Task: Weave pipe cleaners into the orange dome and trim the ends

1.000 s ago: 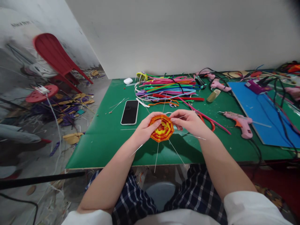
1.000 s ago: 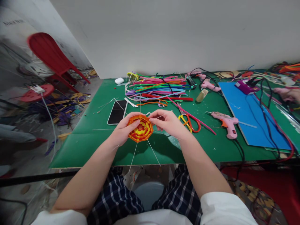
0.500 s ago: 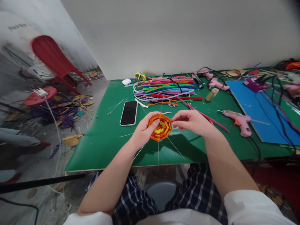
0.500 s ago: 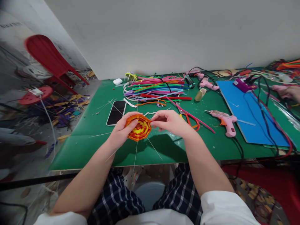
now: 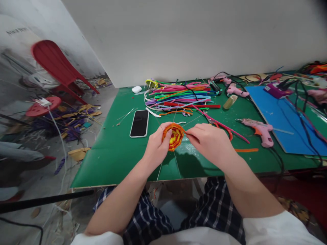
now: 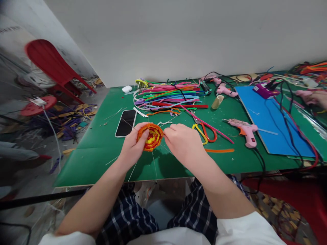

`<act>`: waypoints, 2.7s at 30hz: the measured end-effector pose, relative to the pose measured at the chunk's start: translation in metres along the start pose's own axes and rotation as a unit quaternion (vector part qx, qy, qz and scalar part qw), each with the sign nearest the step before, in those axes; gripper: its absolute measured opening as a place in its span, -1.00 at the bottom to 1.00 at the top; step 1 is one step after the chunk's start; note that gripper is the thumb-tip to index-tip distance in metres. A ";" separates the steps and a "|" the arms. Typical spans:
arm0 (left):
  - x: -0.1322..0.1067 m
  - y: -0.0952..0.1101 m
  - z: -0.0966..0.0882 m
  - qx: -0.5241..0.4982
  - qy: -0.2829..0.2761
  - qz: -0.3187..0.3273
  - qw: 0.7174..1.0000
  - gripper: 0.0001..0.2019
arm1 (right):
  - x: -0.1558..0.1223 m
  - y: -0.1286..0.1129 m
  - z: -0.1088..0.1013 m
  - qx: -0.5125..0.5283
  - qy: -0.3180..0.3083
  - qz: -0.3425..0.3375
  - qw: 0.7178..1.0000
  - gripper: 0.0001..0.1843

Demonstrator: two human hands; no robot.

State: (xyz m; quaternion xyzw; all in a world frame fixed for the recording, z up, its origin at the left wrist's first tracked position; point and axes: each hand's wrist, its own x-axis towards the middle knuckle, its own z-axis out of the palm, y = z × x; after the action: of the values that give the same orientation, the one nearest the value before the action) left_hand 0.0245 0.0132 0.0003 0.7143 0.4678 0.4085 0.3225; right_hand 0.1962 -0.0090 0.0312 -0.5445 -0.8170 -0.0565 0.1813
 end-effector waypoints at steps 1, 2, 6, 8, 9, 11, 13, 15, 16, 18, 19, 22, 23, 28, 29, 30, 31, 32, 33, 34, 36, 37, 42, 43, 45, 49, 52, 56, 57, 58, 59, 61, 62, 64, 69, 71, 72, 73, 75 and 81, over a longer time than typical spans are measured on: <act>-0.001 -0.001 0.001 0.013 0.001 0.009 1.000 -0.74 | 0.000 -0.002 0.001 -0.007 0.008 0.006 1.000 -0.81; -0.001 -0.001 0.002 0.026 0.000 0.021 0.999 -0.73 | 0.000 -0.004 0.002 -0.012 0.015 0.009 1.000 -0.80; -0.006 0.000 0.004 0.088 -0.030 0.060 0.994 -0.66 | 0.000 -0.006 0.001 -0.030 0.029 -0.008 0.999 -0.79; -0.007 0.002 0.003 0.111 -0.051 0.076 0.990 -0.62 | 0.001 -0.005 -0.002 -0.041 0.036 -0.027 0.998 -0.78; -0.008 0.003 0.003 0.120 -0.063 0.083 0.987 -0.61 | 0.002 -0.003 -0.004 -0.046 0.040 -0.035 0.998 -0.79; -0.008 0.006 0.000 0.129 -0.090 0.097 0.983 -0.59 | 0.003 0.001 -0.007 -0.046 0.048 -0.047 0.997 -0.79; -0.008 0.009 -0.003 0.130 -0.121 0.108 0.978 -0.58 | 0.005 0.006 -0.009 -0.030 0.061 -0.042 0.997 -0.78; -0.008 0.012 -0.008 0.124 -0.154 0.120 0.973 -0.56 | 0.005 0.011 -0.010 0.003 0.067 -0.029 0.997 -0.79; -0.008 0.013 -0.010 0.120 -0.173 0.125 0.970 -0.55 | 0.005 0.015 -0.012 0.024 0.061 -0.020 0.998 -0.79; -0.008 0.015 -0.014 0.113 -0.218 0.134 0.960 -0.52 | 0.004 0.022 -0.015 0.080 0.009 -0.012 0.997 -0.81; -0.008 0.016 -0.016 0.104 -0.245 0.136 0.954 -0.51 | 0.004 0.027 -0.017 0.114 -0.035 -0.014 0.993 -0.83; -0.008 0.018 -0.017 0.041 -0.322 0.129 0.937 -0.52 | 0.004 0.040 -0.023 0.234 -0.174 -0.032 0.956 -0.86; -0.008 0.019 -0.016 0.008 -0.336 0.118 0.935 -0.55 | 0.005 0.044 -0.023 0.275 -0.206 -0.035 0.939 -0.85; -0.006 0.015 -0.010 -0.164 -0.250 -0.008 0.954 -0.75 | 0.009 0.052 -0.016 0.398 -0.205 0.022 0.894 -0.82; -0.005 0.013 -0.009 -0.199 -0.215 -0.033 0.956 -0.76 | 0.010 0.052 -0.014 0.409 -0.186 0.039 0.892 -0.81; -0.004 0.011 -0.008 -0.233 -0.181 -0.056 0.954 -0.76 | 0.011 0.051 -0.011 0.418 -0.167 0.052 0.892 -0.80; -0.004 0.009 -0.007 -0.265 -0.155 -0.076 0.949 -0.77 | 0.011 0.050 -0.010 0.424 -0.152 0.061 0.891 -0.79; -0.003 0.007 -0.006 -0.294 -0.137 -0.096 0.941 -0.77 | 0.012 0.049 -0.008 0.429 -0.139 0.066 0.890 -0.79; -0.002 0.006 -0.006 -0.320 -0.122 -0.114 0.933 -0.77 | 0.012 0.048 -0.007 0.433 -0.130 0.068 0.889 -0.79; -0.002 0.006 -0.005 -0.340 -0.109 -0.130 0.925 -0.77 | 0.012 0.047 -0.006 0.436 -0.122 0.069 0.889 -0.78; 0.000 0.005 -0.005 -0.366 -0.093 -0.156 0.913 -0.77 | 0.011 0.046 -0.005 0.443 -0.113 0.072 0.887 -0.78; 0.000 0.005 -0.005 -0.372 -0.085 -0.161 0.910 -0.77 | 0.011 0.046 -0.005 0.446 -0.111 0.076 0.885 -0.77; 0.002 0.002 -0.004 -0.358 -0.063 -0.139 0.921 -0.78 | 0.013 0.042 -0.002 0.451 -0.105 0.082 0.883 -0.76; 0.003 0.001 -0.004 -0.352 -0.062 -0.133 0.925 -0.77 | 0.014 0.040 -0.001 0.452 -0.101 0.078 0.883 -0.75; 0.003 -0.001 -0.003 -0.341 -0.063 -0.122 0.930 -0.77 | 0.015 0.037 0.001 0.460 -0.083 0.072 0.881 -0.71; 0.003 -0.003 -0.001 -0.314 -0.067 -0.091 0.943 -0.77 | 0.017 0.028 0.008 0.480 -0.033 0.071 0.874 -0.75; 0.002 -0.003 -0.001 -0.292 -0.060 -0.066 0.952 -0.77 | 0.018 0.024 0.012 0.486 -0.016 0.078 0.870 -0.78; 0.002 -0.001 0.000 -0.276 -0.049 -0.050 0.959 -0.76 | 0.018 0.024 0.014 0.476 -0.004 0.077 0.876 -0.79; 0.002 -0.001 0.000 -0.275 -0.049 -0.053 0.959 -0.76 | 0.018 0.024 0.014 0.478 -0.008 0.077 0.875 -0.78; 0.002 -0.001 0.000 -0.277 -0.050 -0.058 0.958 -0.76 | 0.017 0.024 0.014 0.482 -0.012 0.077 0.873 -0.78; 0.002 -0.001 0.000 -0.283 -0.053 -0.064 0.955 -0.76 | 0.017 0.025 0.014 0.486 -0.018 0.077 0.870 -0.78; 0.002 -0.002 0.000 -0.305 -0.063 -0.082 0.947 -0.77 | 0.017 0.025 0.014 0.499 -0.029 0.077 0.863 -0.78; 0.002 -0.002 0.000 -0.319 -0.067 -0.091 0.941 -0.78 | 0.017 0.025 0.014 0.507 -0.034 0.077 0.858 -0.78; 0.001 -0.002 -0.001 -0.342 -0.076 -0.104 0.931 -0.79 | 0.017 0.026 0.014 0.522 -0.043 0.078 0.848 -0.79; -0.001 0.001 0.000 -0.364 -0.089 -0.099 0.922 -0.79 | 0.016 0.026 0.014 0.545 -0.050 0.086 0.833 -0.80; -0.001 0.001 0.000 -0.359 -0.094 -0.093 0.924 -0.78 | 0.016 0.025 0.015 0.550 -0.055 0.092 0.828 -0.81; -0.001 0.000 -0.001 -0.352 -0.101 -0.093 0.926 -0.77 | 0.016 0.025 0.016 0.553 -0.055 0.094 0.826 -0.81; -0.001 0.000 -0.002 -0.341 -0.110 -0.093 0.929 -0.75 | 0.016 0.025 0.017 0.555 -0.055 0.096 0.824 -0.80; 0.001 -0.001 -0.008 -0.316 -0.142 -0.091 0.934 -0.66 | 0.016 0.025 0.019 0.561 -0.051 0.105 0.819 -0.80; 0.009 -0.003 -0.051 -0.247 -0.337 -0.050 0.907 -0.23 | 0.016 0.027 0.023 0.570 -0.058 0.122 0.811 -0.79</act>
State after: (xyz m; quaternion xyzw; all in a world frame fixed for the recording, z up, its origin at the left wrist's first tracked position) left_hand -0.0198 0.0268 0.0236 0.6827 0.2509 0.2288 0.6470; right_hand 0.2097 0.0225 0.0130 -0.4412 -0.6384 0.4736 0.4166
